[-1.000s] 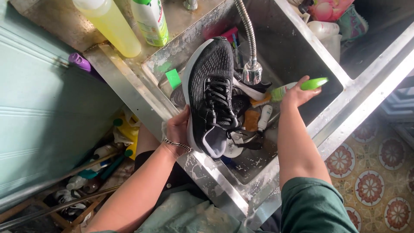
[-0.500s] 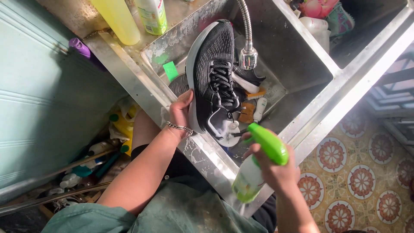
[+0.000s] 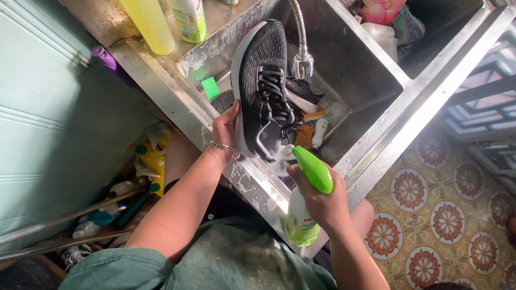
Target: The person cleans a black and white sneaker in a double-basin sink. They rinse the shoe under running water, apply liquid soap, and scrub the sole and upper with a yellow sponge. The person rinses the shoe again and repeats the process on the other shoe.
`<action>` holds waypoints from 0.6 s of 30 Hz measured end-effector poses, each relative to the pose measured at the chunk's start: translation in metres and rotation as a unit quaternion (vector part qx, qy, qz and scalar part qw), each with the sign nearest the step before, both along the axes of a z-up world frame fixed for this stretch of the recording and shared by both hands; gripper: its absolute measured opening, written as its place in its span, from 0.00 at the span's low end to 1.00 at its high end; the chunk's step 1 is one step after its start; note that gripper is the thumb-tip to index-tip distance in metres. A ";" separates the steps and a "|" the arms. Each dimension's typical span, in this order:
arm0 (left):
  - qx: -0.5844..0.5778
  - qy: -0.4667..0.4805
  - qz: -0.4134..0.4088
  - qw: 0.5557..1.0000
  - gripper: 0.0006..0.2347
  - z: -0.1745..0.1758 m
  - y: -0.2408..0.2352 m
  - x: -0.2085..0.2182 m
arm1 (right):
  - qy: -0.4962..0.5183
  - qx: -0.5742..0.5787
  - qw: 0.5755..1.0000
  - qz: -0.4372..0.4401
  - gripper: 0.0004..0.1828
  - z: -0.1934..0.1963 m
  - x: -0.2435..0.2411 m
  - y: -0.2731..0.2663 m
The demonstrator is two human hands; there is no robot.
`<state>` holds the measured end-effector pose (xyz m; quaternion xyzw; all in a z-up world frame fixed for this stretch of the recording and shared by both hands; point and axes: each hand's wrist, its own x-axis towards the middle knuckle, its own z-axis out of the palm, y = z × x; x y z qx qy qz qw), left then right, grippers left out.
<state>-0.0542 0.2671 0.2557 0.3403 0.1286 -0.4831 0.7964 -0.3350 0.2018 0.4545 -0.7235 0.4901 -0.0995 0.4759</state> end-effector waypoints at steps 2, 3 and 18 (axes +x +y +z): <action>-0.006 -0.002 0.009 1.000 0.17 0.002 -0.004 -0.005 | -0.005 -0.001 1.000 0.006 0.23 0.011 0.004 0.005; -0.013 -0.005 0.018 1.000 0.15 0.003 -0.007 -0.006 | -0.012 -0.003 1.000 0.011 0.22 0.017 0.007 0.006; -0.009 0.055 0.052 0.997 0.22 0.051 -0.008 -0.017 | -0.229 -0.071 0.935 -0.262 0.36 -0.055 0.031 -0.147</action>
